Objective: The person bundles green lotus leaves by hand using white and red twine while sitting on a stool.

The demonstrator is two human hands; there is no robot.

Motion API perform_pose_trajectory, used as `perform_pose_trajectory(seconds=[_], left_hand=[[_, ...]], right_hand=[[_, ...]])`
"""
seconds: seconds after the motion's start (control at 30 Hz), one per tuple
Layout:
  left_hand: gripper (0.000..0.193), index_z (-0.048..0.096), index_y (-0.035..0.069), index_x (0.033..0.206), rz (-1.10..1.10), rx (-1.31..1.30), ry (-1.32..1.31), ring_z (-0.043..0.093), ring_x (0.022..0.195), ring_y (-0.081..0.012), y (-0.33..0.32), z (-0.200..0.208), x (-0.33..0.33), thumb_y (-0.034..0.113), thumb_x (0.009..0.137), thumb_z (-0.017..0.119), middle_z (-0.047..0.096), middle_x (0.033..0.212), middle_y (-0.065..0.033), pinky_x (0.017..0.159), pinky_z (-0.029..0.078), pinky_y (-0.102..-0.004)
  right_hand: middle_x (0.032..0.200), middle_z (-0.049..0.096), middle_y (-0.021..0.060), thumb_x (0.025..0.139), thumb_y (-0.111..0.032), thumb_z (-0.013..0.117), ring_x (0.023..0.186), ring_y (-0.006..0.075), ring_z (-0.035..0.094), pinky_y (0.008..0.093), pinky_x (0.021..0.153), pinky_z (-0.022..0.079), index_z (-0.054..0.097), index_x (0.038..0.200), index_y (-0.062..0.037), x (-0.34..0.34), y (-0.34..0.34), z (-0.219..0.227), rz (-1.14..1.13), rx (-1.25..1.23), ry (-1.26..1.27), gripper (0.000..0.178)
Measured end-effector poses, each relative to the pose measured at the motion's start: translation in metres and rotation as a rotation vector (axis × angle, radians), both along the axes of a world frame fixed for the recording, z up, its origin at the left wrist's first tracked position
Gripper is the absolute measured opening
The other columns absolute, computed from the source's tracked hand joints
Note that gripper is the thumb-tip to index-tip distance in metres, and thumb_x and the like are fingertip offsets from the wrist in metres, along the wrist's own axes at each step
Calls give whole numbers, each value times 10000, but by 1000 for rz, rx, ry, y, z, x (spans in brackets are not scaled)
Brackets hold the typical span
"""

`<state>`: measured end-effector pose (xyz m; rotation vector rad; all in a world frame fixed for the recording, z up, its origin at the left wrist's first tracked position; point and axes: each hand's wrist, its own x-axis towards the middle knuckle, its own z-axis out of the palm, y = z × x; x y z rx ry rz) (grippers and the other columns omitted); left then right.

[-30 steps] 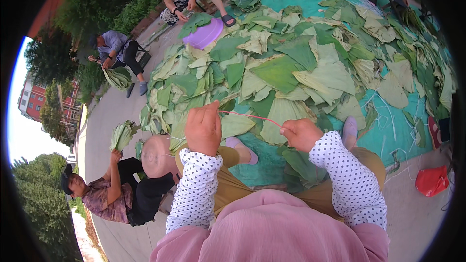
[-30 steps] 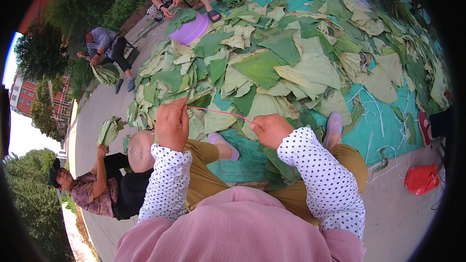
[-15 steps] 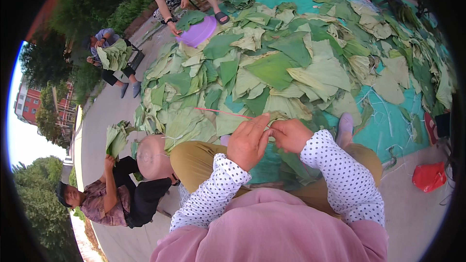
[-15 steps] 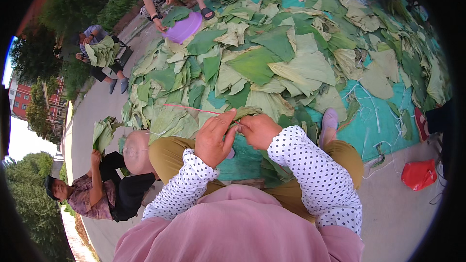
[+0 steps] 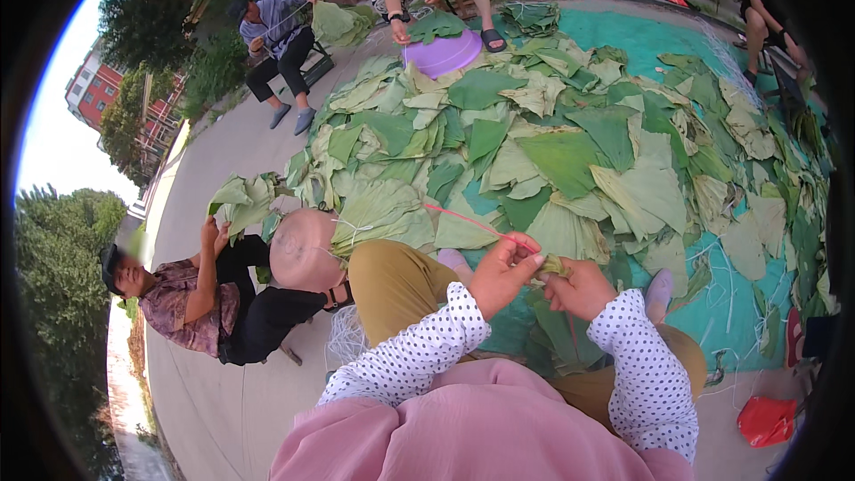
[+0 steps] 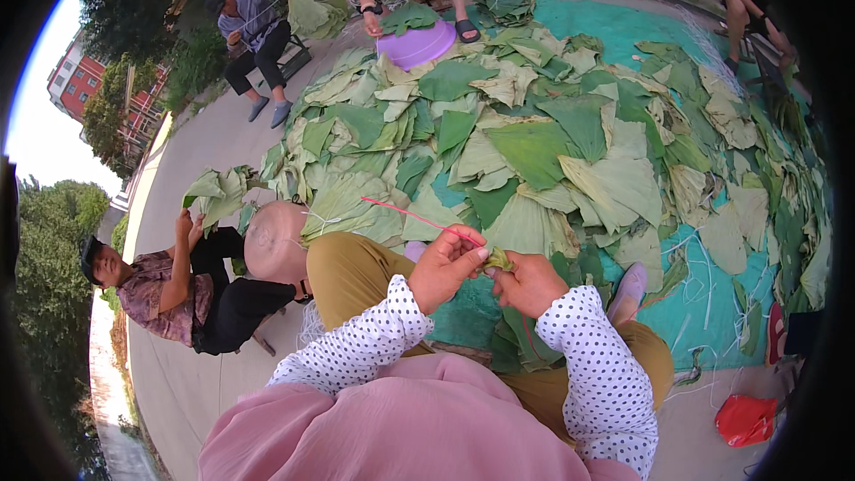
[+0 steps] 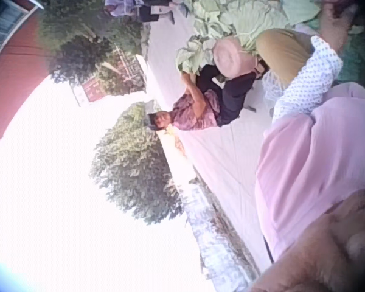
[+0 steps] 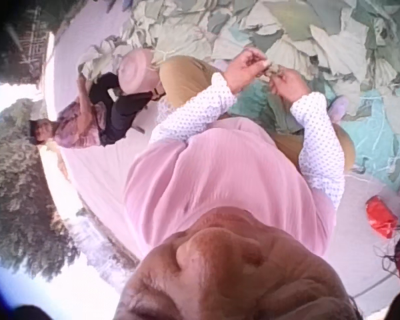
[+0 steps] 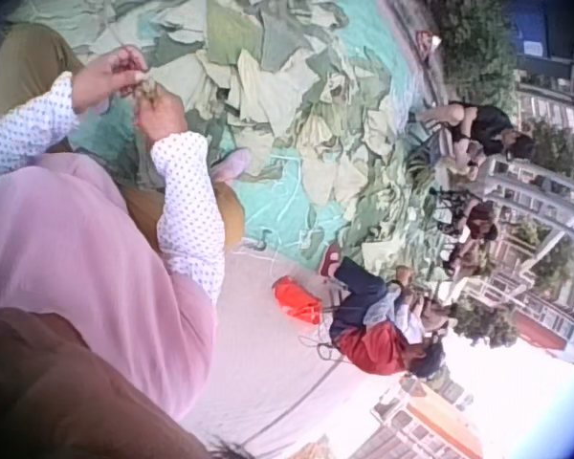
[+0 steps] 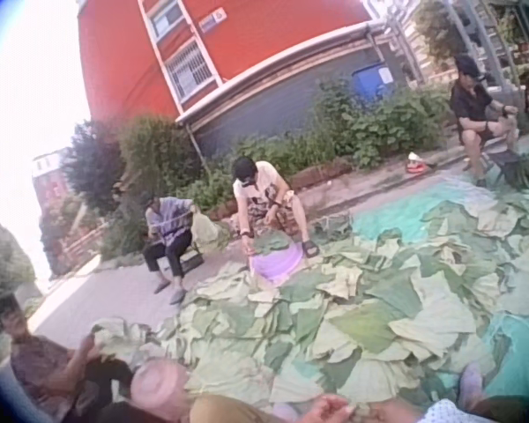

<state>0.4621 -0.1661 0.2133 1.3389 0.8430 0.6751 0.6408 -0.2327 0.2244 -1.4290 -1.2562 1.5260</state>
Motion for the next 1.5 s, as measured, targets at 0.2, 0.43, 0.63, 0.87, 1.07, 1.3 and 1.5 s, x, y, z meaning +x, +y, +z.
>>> perform_pose_trajectory(seconds=[0.2,0.43,0.63,0.87,1.07,1.3,1.5], left_hand=[[158,546,40,1046,78,66,50,564,800,-66,-6,-8,-10,44,906,621,588,887,0,721,486,-228],[99,556,51,1027,112,-185,6,585,710,-84,-17,-3,4,107,945,560,607,834,-11,598,476,-233],[116,551,54,1015,139,-208,70,624,717,-118,-11,-2,-3,159,969,532,616,832,-34,589,502,-256],[117,527,54,1045,394,-313,-69,638,770,-157,6,4,-8,149,981,504,610,897,-60,658,541,-297],[135,521,42,1040,513,-347,-198,641,786,-167,14,7,-10,164,985,506,613,907,-69,701,548,-304],[147,524,42,1046,521,-331,-259,642,800,-166,12,9,-10,175,984,516,615,917,-72,709,551,-303],[137,533,50,1040,514,-342,-227,642,797,-160,6,11,-4,174,985,514,613,902,-66,707,549,-297]], right_hand=[[1109,589,160,789,-118,724,852,285,633,365,702,509,542,1138,-40,-13,-8,12,-63,504,-496,401],[1095,573,156,755,49,668,928,296,608,342,746,505,565,1072,-44,-9,-17,-7,-94,743,-240,347],[991,601,125,732,4,712,856,314,623,361,706,513,596,958,-44,-3,-33,-5,103,750,-391,258],[1029,624,119,746,-167,734,976,320,614,415,808,514,639,998,-61,14,-47,-35,592,499,-757,290],[1183,619,129,833,-342,643,1114,312,588,409,938,479,625,1178,-116,22,-46,-75,1183,-82,-1101,413],[1283,587,108,878,-375,587,1179,310,553,410,991,441,576,1291,-178,34,-44,-122,1247,-233,-973,458],[838,673,157,860,-318,618,798,311,660,470,739,494,716,904,-66,47,-26,-92,799,267,-708,274]])
